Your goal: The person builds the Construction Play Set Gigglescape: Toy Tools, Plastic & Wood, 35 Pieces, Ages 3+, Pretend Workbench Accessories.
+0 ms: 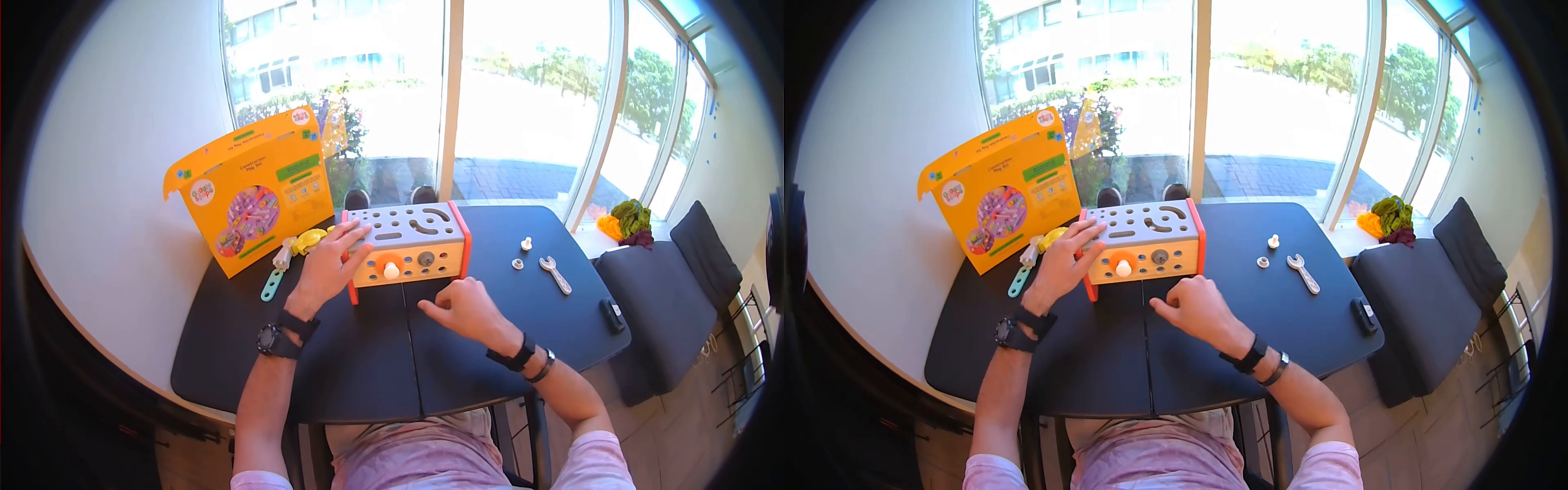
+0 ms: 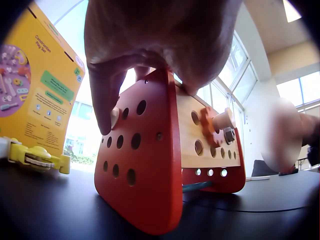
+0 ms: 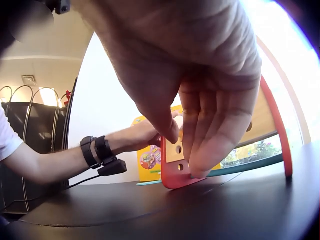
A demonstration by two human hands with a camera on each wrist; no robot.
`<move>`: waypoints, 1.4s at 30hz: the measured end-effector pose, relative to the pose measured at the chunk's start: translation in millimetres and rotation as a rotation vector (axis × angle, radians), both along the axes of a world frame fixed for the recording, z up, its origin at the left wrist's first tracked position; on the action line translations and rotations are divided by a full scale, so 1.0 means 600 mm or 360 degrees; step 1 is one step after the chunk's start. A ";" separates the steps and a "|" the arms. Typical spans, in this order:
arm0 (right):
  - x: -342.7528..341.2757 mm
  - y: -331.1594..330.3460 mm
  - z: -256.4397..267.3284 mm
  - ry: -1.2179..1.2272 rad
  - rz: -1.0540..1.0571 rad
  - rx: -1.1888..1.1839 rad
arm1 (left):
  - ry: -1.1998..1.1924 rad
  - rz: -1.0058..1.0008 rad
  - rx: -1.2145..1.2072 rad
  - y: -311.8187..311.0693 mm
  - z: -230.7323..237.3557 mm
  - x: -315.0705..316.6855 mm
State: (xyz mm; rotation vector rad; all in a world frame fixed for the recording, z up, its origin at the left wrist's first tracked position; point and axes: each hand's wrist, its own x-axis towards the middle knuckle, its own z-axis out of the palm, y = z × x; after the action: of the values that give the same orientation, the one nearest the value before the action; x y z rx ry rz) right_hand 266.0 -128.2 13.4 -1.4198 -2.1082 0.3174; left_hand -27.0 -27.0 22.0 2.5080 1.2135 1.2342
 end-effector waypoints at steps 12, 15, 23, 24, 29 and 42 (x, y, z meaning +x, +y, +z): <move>0.219 0.078 0.011 -0.0220 -0.0530 0.0215 | 0.0014 0.0001 0.0034 0.001 -0.006 -0.001; 0.296 0.119 0.007 -0.0313 -0.0660 0.0321 | -0.0001 -0.0011 0.0018 -0.005 -0.001 0.000; 0.398 0.212 -0.081 -0.1002 -0.0545 0.0461 | 0.0005 -0.0029 -0.0002 -0.015 0.001 0.003; 0.407 0.225 -0.100 -0.1106 -0.0537 0.0509 | 0.0003 -0.0028 -0.0001 -0.016 0.001 0.003; 0.407 0.265 -0.119 -0.1593 -0.0638 0.0119 | -0.0021 -0.0046 -0.0016 -0.019 0.000 0.002; 0.222 0.177 0.057 0.0728 -0.0319 0.0048 | -0.0057 -0.0046 -0.0040 -0.022 -0.003 0.004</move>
State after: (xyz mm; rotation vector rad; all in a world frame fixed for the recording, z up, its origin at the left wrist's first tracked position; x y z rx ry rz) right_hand 399.4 -21.9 47.8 -1.3734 -1.5850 0.4774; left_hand -24.4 -40.2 20.4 2.4660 1.1729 1.2437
